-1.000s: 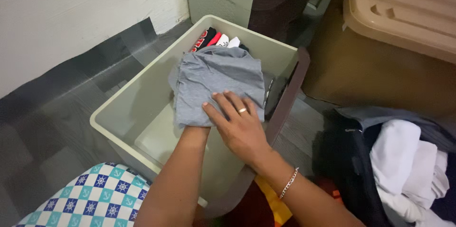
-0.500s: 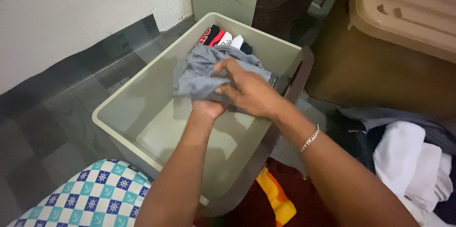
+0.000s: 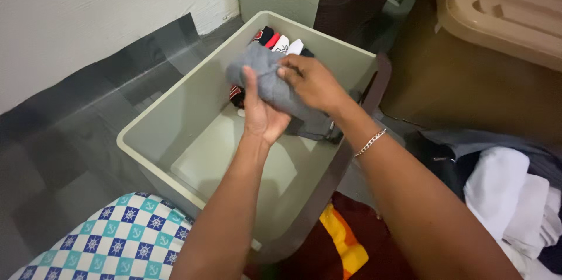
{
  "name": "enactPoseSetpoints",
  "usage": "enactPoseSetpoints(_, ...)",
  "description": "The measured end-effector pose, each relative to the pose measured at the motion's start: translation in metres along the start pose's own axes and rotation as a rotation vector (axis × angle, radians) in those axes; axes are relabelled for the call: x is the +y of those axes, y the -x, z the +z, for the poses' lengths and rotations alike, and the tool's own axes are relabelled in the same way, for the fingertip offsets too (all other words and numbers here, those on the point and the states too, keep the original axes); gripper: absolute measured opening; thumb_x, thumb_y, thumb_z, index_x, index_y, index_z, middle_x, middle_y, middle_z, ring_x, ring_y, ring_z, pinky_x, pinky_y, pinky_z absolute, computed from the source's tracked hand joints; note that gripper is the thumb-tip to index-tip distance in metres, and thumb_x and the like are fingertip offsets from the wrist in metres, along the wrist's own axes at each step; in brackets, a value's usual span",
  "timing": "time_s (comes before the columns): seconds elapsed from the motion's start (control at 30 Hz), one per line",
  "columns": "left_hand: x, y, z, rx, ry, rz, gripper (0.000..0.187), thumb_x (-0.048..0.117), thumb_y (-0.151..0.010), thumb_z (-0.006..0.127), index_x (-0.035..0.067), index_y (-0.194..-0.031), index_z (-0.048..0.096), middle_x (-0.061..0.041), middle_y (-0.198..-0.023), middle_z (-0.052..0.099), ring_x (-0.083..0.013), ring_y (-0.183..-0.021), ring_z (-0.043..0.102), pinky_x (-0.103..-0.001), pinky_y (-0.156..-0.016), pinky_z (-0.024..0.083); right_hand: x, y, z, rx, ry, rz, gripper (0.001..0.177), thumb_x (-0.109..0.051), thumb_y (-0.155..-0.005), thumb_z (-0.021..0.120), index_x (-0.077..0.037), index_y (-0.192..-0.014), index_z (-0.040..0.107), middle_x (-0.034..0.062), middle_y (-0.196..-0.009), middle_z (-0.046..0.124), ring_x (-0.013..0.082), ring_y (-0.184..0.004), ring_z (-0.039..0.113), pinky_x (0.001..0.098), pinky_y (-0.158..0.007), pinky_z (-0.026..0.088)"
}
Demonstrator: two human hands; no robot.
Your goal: The person folds various clothing items from a plastic bin and places them into a black duffel bag. The person folds white, grey, and patterned shirts one by one and arranges them neatly inside the bag.
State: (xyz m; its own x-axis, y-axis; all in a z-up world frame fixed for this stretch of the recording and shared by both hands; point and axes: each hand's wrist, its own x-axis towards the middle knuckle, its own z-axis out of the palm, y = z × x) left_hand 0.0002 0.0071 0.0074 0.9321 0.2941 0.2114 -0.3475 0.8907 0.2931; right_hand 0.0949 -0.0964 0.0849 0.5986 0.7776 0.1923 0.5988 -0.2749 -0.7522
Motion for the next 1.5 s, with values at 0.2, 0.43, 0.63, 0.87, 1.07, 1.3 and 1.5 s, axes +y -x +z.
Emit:
enactPoseSetpoints(0.2,-0.001,-0.01,-0.009,0.22,-0.153,0.03,0.067,0.052,-0.09,0.071,0.008,-0.137,0.055,-0.01,-0.134,0.06,-0.0267,-0.125,0.058,-0.048,-0.111,0.046,-0.016,0.031,0.02,0.132,0.439,-0.166,0.036,-0.027,-0.097,0.067,-0.014,-0.131,0.069,0.015,-0.134,0.061,0.0351,-0.114,0.063,0.045,-0.096,0.051)
enactPoseSetpoints(0.43,0.007,-0.016,-0.019,0.344,-0.037,0.104,0.062,0.051,-0.087,0.069,0.008,-0.131,0.058,-0.011,-0.123,0.066,-0.0295,-0.116,0.063,-0.05,-0.107,0.048,-0.031,0.068,0.045,0.22,0.694,-0.354,0.077,-0.011,-0.078,0.067,-0.001,-0.15,0.039,0.0229,-0.149,0.044,0.0426,-0.133,0.044,0.0576,-0.108,0.034)
enactPoseSetpoints(0.63,0.01,-0.013,-0.015,0.321,-0.075,0.153,0.061,0.047,-0.086,0.072,0.013,-0.134,0.057,-0.008,-0.126,0.065,-0.0275,-0.118,0.062,-0.05,-0.109,0.047,-0.022,0.06,0.043,0.143,0.701,-0.305,0.074,-0.006,-0.083,0.066,-0.003,-0.153,0.042,0.019,-0.142,0.054,0.0391,-0.124,0.054,0.05,-0.104,0.043)
enactPoseSetpoints(0.87,0.015,-0.004,0.0,0.245,-0.073,0.189,0.074,0.057,-0.085,0.072,0.009,-0.138,0.053,-0.011,-0.129,0.063,-0.0299,-0.12,0.061,-0.05,-0.104,0.052,-0.037,0.055,0.017,0.039,0.396,-0.297,0.065,-0.018,-0.086,0.075,-0.006,-0.146,0.053,0.0221,-0.137,0.061,0.0433,-0.124,0.057,0.0479,-0.104,0.045)
enactPoseSetpoints(1.07,0.015,0.0,0.003,0.234,-0.102,0.119,0.086,0.065,-0.079,0.07,0.009,-0.14,0.048,-0.014,-0.127,0.062,-0.0304,-0.12,0.063,-0.052,-0.104,0.054,-0.037,0.05,0.003,-0.057,0.177,-0.089,0.064,-0.025,-0.085,0.076,-0.007,-0.143,0.057,0.0188,-0.142,0.061,0.0336,-0.128,0.061,0.0401,-0.106,0.047)
enactPoseSetpoints(1.3,0.009,-0.009,-0.017,0.198,-0.165,0.092,0.074,0.049,-0.088,0.078,0.001,-0.139,0.052,-0.017,-0.121,0.064,-0.0303,-0.115,0.062,-0.049,-0.106,0.051,-0.016,0.048,-0.008,-0.196,-0.239,0.096,0.065,-0.025,-0.085,0.076,-0.004,-0.143,0.056,0.0155,-0.141,0.065,0.0247,-0.124,0.062,0.0342,-0.105,0.046)
enactPoseSetpoints(1.5,0.004,-0.023,-0.029,0.491,-0.367,0.174,0.068,0.039,-0.081,0.077,0.005,-0.136,0.059,-0.01,-0.128,0.068,-0.026,-0.116,0.065,-0.043,-0.102,0.05,-0.015,0.069,0.036,0.09,0.48,-0.053,0.09,-0.02,-0.082,0.078,0.0,-0.156,0.03,0.0264,-0.154,0.038,0.0419,-0.139,0.042,0.0543,-0.111,0.034)
